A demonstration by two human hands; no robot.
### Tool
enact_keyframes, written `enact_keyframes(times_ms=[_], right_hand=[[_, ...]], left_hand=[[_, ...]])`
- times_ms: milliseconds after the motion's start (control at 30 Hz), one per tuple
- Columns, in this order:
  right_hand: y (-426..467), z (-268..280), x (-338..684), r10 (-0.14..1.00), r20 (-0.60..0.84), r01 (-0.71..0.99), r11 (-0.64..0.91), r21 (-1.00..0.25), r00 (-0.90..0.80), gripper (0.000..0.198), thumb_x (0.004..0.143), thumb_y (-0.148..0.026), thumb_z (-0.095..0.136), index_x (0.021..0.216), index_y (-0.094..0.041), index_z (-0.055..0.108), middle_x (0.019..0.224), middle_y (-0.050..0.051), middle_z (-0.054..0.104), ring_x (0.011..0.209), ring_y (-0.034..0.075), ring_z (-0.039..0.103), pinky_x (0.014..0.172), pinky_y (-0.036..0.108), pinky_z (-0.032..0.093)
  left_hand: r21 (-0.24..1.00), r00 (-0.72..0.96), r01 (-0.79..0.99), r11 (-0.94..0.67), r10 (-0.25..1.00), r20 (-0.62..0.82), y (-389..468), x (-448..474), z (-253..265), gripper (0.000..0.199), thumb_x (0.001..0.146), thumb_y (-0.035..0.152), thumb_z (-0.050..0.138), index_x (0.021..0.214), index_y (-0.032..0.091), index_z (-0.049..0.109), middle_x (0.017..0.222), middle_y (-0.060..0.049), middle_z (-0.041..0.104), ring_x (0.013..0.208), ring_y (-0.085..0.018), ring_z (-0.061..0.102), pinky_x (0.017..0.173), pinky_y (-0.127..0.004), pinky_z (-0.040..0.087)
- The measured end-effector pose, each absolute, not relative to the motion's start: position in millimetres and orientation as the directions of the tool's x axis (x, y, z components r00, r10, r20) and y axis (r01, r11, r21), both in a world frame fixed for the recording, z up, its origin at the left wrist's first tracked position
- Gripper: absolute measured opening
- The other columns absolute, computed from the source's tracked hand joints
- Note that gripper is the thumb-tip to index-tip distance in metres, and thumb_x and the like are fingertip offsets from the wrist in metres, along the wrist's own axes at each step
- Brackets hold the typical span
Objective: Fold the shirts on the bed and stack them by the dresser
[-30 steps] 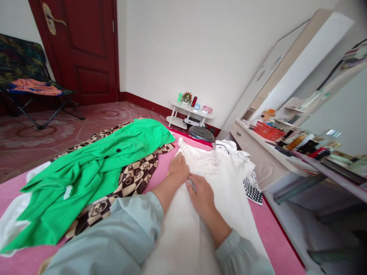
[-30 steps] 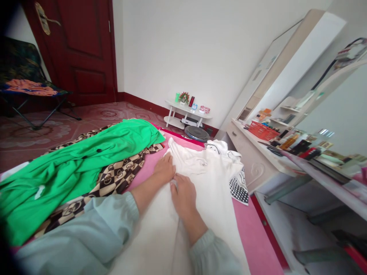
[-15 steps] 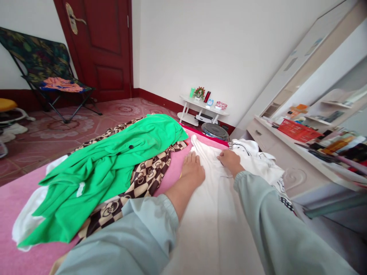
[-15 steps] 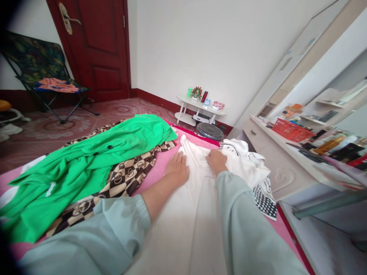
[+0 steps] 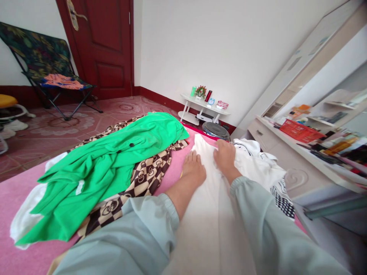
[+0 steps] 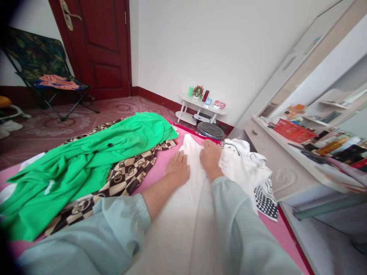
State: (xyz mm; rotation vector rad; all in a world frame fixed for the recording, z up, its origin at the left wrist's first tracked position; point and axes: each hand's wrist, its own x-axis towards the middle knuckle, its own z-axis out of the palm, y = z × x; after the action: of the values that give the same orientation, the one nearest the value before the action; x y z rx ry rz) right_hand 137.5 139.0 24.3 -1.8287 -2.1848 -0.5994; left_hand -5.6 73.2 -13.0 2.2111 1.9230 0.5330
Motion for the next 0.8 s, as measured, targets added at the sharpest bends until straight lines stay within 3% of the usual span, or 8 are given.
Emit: enact_keyframes(times_ms=[67, 133, 233, 333, 467, 533, 633, 800], right_hand=[[139.4, 13.9, 128.3, 0.901, 0.32, 0.954, 0.256, 0.155, -0.294, 0.044, 0.094, -0.029, 0.032, 0.135, -0.019, 0.043, 0.141, 0.011, 0.045, 0.13, 0.025, 0.037, 0.104, 0.044, 0.026], [143.3, 8.7, 126.7, 0.954, 0.15, 0.961, 0.239, 0.137, -0.258, 0.048, 0.096, -0.038, 0.025, 0.139, -0.021, 0.039, 0.146, 0.01, 0.04, 0.133, 0.025, 0.034, 0.103, 0.045, 0.03], [149.5, 18.3, 136.9, 0.978, 0.031, 0.968, 0.202, 0.147, -0.208, 0.046, 0.093, -0.044, 0.034, 0.132, -0.023, 0.049, 0.139, 0.009, 0.049, 0.126, 0.024, 0.045, 0.098, 0.04, 0.038], [146.4, 38.9, 159.2, 0.984, 0.112, 0.977, 0.12, 0.177, -0.141, 0.04, 0.091, -0.037, 0.037, 0.121, -0.02, 0.058, 0.125, 0.012, 0.059, 0.114, 0.025, 0.055, 0.091, 0.037, 0.042], [131.1, 53.8, 199.1, 0.944, 0.262, 0.956, -0.246, 0.159, 0.199, 0.05, 0.088, -0.051, 0.038, 0.102, -0.012, 0.066, 0.107, 0.02, 0.064, 0.1, 0.033, 0.061, 0.077, 0.042, 0.046], [125.5, 53.6, 215.4, 0.936, 0.175, 0.94, -0.327, 0.101, 0.307, 0.054, 0.081, -0.06, 0.043, 0.092, -0.014, 0.068, 0.099, 0.019, 0.067, 0.093, 0.033, 0.063, 0.073, 0.041, 0.046], [124.3, 49.2, 229.7, 0.95, 0.098, 0.955, -0.297, -0.005, 0.296, 0.039, 0.069, -0.054, 0.058, 0.079, -0.018, 0.068, 0.09, 0.013, 0.069, 0.085, 0.03, 0.064, 0.066, 0.036, 0.045], [134.7, 41.6, 244.0, 0.876, 0.347, 0.888, -0.17, -0.428, 0.335, 0.021, 0.06, -0.037, 0.063, 0.065, -0.017, 0.063, 0.057, 0.005, 0.061, 0.06, 0.021, 0.059, 0.053, 0.029, 0.041]], left_hand=[[0.353, 0.107, 0.922, -0.16, 0.981, 0.164, 72.8, -5.7, -13.2, 0.06, 0.091, 0.035, 0.031, 0.143, 0.007, 0.033, 0.154, -0.013, 0.023, 0.142, -0.026, 0.017, 0.116, -0.041, 0.013], [0.357, 0.109, 0.92, -0.162, 0.98, 0.164, 72.8, -6.1, -13.8, 0.061, 0.091, 0.037, 0.031, 0.143, 0.007, 0.032, 0.154, -0.013, 0.023, 0.142, -0.025, 0.017, 0.116, -0.04, 0.013], [0.359, 0.111, 0.919, -0.161, 0.981, 0.157, 73.8, -6.6, -15.0, 0.061, 0.09, 0.038, 0.031, 0.143, 0.007, 0.033, 0.154, -0.013, 0.022, 0.142, -0.025, 0.017, 0.116, -0.04, 0.014], [0.351, 0.117, 0.922, -0.165, 0.981, 0.155, 75.1, -6.4, -15.8, 0.062, 0.09, 0.038, 0.031, 0.143, 0.007, 0.033, 0.154, -0.013, 0.022, 0.142, -0.026, 0.016, 0.116, -0.041, 0.013], [0.348, 0.133, 0.921, -0.177, 0.98, 0.147, 75.2, -6.0, -14.4, 0.062, 0.09, 0.037, 0.031, 0.143, 0.004, 0.032, 0.154, -0.015, 0.021, 0.142, -0.028, 0.015, 0.116, -0.043, 0.012], [0.356, 0.13, 0.919, -0.172, 0.982, 0.138, 74.4, -6.3, -12.6, 0.061, 0.09, 0.036, 0.032, 0.143, 0.004, 0.033, 0.154, -0.016, 0.022, 0.142, -0.028, 0.016, 0.116, -0.043, 0.012], [0.363, 0.123, 0.917, -0.164, 0.983, 0.134, 72.9, -7.2, -10.1, 0.06, 0.09, 0.036, 0.033, 0.142, 0.006, 0.033, 0.154, -0.015, 0.023, 0.142, -0.026, 0.016, 0.116, -0.042, 0.012], [0.362, 0.125, 0.917, -0.169, 0.982, 0.142, 72.1, -8.0, -8.9, 0.06, 0.09, 0.036, 0.033, 0.142, 0.006, 0.034, 0.153, -0.014, 0.024, 0.142, -0.025, 0.017, 0.116, -0.04, 0.012]])
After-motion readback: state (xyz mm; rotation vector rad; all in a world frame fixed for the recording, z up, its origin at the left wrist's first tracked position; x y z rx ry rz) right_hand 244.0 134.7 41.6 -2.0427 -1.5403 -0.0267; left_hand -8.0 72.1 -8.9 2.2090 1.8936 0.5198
